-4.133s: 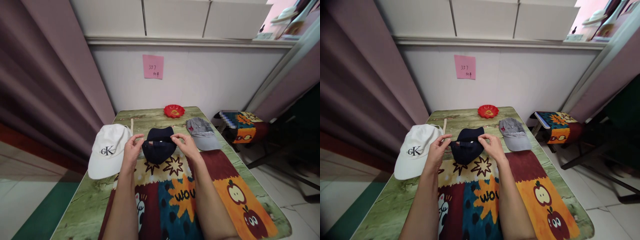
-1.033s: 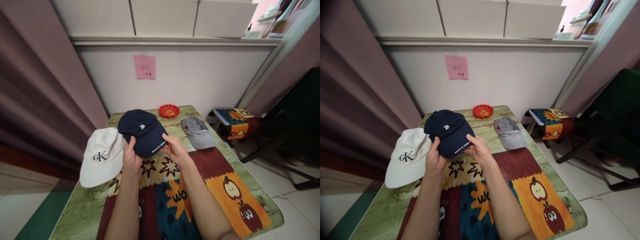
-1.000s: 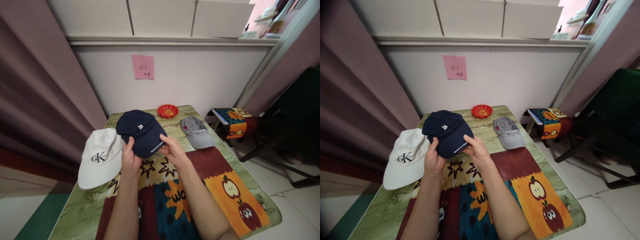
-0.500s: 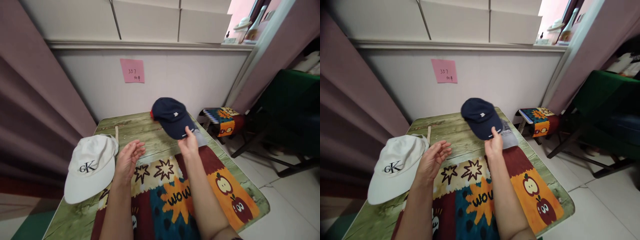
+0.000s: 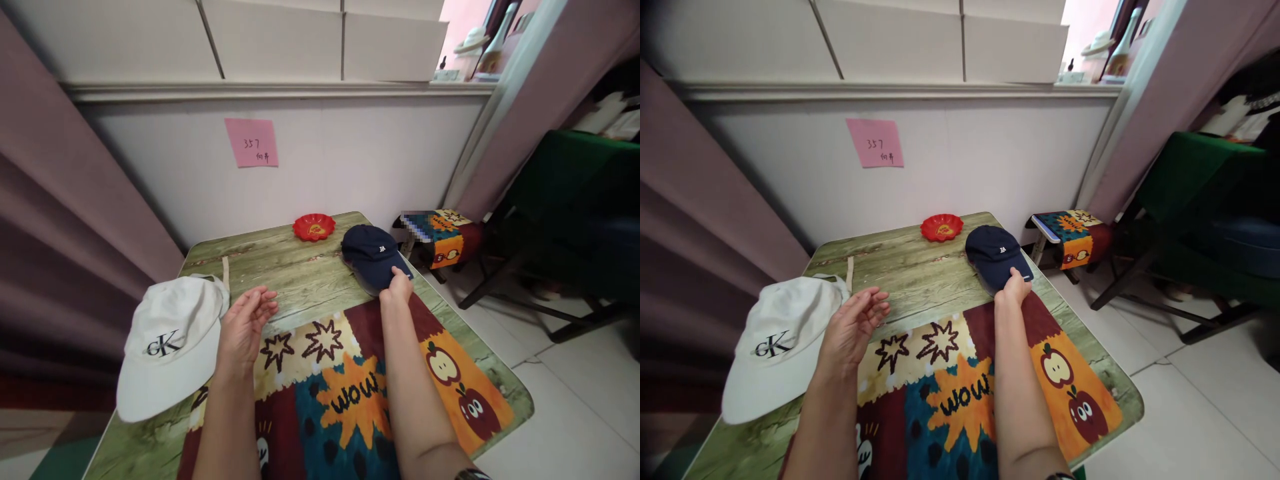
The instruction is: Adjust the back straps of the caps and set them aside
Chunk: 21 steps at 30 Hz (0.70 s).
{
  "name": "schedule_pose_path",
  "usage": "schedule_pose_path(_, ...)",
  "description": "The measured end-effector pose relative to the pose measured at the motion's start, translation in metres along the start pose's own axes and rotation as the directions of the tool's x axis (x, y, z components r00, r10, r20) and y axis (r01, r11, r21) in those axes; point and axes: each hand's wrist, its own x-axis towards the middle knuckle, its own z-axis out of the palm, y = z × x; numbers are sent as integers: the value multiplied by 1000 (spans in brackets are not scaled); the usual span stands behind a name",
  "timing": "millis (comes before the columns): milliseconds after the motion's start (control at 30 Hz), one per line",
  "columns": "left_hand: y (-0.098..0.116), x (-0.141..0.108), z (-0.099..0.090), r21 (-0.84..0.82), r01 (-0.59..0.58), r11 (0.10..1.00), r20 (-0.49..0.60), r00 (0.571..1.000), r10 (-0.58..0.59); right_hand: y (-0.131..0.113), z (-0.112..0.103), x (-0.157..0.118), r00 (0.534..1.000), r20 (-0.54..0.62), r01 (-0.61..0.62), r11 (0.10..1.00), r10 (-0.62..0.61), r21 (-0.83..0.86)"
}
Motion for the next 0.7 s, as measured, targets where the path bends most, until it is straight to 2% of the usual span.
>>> schedule_pose_path(233,0,2,0,9,-3,1000,-25,1000,4,-9,1,-9,986,-96,125,989,-133,-82)
schedule_pose_path(533,-2,3,-2,11,-4,1000,-29,1000,4,-12,-1,-13,975,-29,213,959,-222,-185)
schedule_pose_path(700,-1,4,-3,17,-6,1000,-45,999,7,-11,-1,-19,936,38,344,893,-349,-289)
